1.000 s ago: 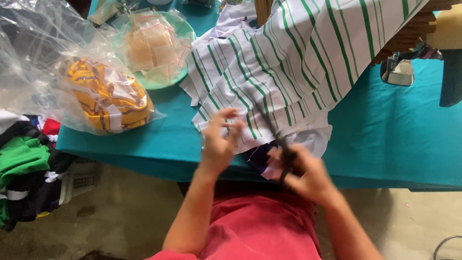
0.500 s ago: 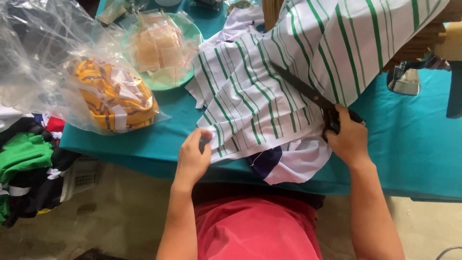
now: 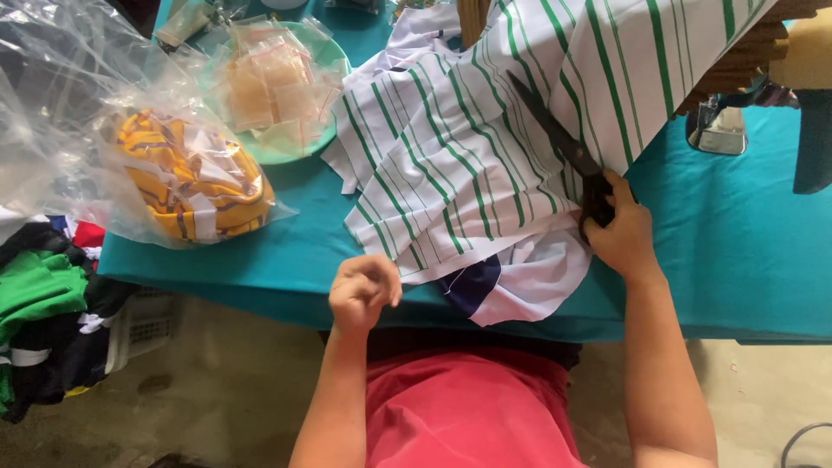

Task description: A person uses scissors to cut a piece of striped fabric along a specific line on a work table.

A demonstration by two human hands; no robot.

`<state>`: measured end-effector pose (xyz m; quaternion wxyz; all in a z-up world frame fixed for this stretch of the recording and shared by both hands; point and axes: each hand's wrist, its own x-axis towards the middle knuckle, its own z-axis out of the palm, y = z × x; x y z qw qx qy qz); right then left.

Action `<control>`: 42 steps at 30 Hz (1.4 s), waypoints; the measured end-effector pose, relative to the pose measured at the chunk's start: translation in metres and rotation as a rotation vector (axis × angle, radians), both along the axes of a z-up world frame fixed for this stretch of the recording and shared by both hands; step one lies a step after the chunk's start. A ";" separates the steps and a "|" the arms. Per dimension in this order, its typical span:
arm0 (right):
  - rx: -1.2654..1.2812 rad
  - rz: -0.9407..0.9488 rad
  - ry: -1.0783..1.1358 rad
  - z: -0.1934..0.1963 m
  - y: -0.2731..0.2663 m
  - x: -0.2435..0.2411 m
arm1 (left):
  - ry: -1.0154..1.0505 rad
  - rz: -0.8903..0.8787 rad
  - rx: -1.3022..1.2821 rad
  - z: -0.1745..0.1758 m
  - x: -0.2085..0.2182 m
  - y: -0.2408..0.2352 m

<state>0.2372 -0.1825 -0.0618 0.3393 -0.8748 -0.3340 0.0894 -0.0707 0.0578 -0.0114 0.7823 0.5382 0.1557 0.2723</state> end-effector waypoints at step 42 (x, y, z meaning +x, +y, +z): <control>0.206 0.216 -0.825 0.119 0.004 0.062 | 0.135 0.150 0.506 0.069 0.046 0.063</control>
